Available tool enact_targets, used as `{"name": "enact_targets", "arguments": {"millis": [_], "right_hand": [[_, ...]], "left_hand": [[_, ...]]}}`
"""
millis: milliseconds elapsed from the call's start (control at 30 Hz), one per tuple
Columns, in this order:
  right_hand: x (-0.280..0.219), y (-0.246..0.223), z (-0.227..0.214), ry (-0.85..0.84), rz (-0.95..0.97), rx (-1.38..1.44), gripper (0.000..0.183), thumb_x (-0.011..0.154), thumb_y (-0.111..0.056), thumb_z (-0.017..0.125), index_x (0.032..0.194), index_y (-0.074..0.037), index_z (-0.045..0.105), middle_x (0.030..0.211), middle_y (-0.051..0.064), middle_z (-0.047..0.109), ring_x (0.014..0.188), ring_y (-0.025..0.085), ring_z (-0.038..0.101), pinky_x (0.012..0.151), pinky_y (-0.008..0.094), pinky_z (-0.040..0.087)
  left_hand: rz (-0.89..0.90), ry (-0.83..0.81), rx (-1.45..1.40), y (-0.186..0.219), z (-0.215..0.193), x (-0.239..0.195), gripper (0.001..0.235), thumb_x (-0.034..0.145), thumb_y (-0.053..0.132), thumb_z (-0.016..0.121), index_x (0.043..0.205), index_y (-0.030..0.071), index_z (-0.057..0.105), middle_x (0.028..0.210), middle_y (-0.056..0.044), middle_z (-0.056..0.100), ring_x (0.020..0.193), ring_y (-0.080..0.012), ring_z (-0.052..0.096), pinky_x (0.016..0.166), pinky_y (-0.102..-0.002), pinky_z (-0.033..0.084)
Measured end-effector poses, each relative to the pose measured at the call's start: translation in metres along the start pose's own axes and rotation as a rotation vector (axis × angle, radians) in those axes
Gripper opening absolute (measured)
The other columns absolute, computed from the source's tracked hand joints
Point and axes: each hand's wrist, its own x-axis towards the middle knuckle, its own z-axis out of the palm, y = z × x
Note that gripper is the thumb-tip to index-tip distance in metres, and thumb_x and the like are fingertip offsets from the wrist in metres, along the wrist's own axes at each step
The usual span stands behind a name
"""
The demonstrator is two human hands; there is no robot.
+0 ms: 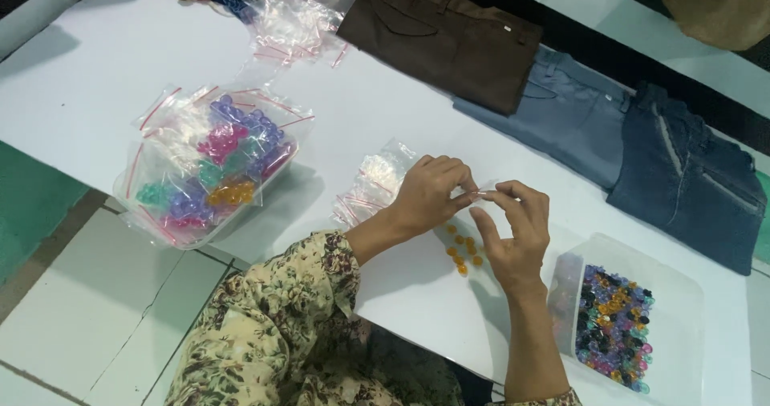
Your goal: Sorting and placing small plastic beads into individual zip-lock bags.
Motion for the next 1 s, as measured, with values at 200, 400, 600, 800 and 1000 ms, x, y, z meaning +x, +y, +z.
{"name": "enact_targets", "arguments": {"millis": [200, 400, 600, 800, 1000], "right_hand": [[-0.002, -0.003, 0.004, 0.050, 0.005, -0.022, 0.007, 0.098, -0.004, 0.077, 0.103, -0.008, 0.076, 0.101, 0.006, 0.069, 0.105, 0.028, 0.062, 0.099, 0.041, 0.042], [-0.005, -0.007, 0.005, 0.051, -0.002, 0.031, 0.017, 0.094, 0.003, 0.073, 0.100, -0.011, 0.079, 0.092, 0.000, 0.072, 0.101, 0.028, 0.061, 0.102, 0.038, 0.040], [-0.009, 0.002, 0.001, 0.035, 0.008, 0.076, 0.022, 0.091, 0.006, 0.067, 0.097, -0.010, 0.081, 0.083, 0.003, 0.068, 0.093, 0.028, 0.058, 0.101, 0.038, 0.042], [-0.003, -0.008, 0.001, 0.102, 0.177, 0.150, 0.029, 0.096, 0.013, 0.060, 0.120, 0.000, 0.070, 0.112, 0.015, 0.064, 0.099, 0.029, 0.059, 0.090, 0.040, 0.048], [-0.003, -0.001, 0.003, -0.357, 0.451, 0.039, 0.016, 0.089, -0.006, 0.078, 0.105, -0.007, 0.080, 0.088, 0.016, 0.073, 0.089, 0.038, 0.067, 0.085, 0.045, 0.052]], "left_hand": [[-0.075, -0.175, -0.170, 0.011, -0.020, 0.005, 0.054, 0.079, 0.032, 0.085, 0.125, 0.015, 0.064, 0.117, -0.007, 0.069, 0.119, -0.0303, 0.063, 0.095, -0.049, 0.050], [-0.086, -0.243, -0.480, 0.011, -0.035, 0.009, 0.064, 0.076, 0.030, 0.087, 0.134, 0.013, 0.064, 0.119, -0.014, 0.074, 0.122, -0.0427, 0.063, 0.099, -0.060, 0.050], [-0.224, -0.413, -0.710, 0.014, -0.045, 0.014, 0.059, 0.080, 0.038, 0.087, 0.128, 0.011, 0.068, 0.111, -0.012, 0.077, 0.116, -0.0338, 0.069, 0.105, -0.053, 0.050], [-0.170, -0.176, -0.697, -0.008, -0.035, 0.015, 0.049, 0.083, 0.033, 0.088, 0.125, 0.016, 0.070, 0.102, -0.004, 0.078, 0.100, -0.0200, 0.073, 0.097, -0.040, 0.055], [-0.231, -0.048, -0.630, -0.018, -0.051, 0.019, 0.051, 0.089, 0.027, 0.086, 0.133, 0.014, 0.064, 0.109, -0.006, 0.077, 0.106, -0.0150, 0.071, 0.103, -0.032, 0.052]]}}
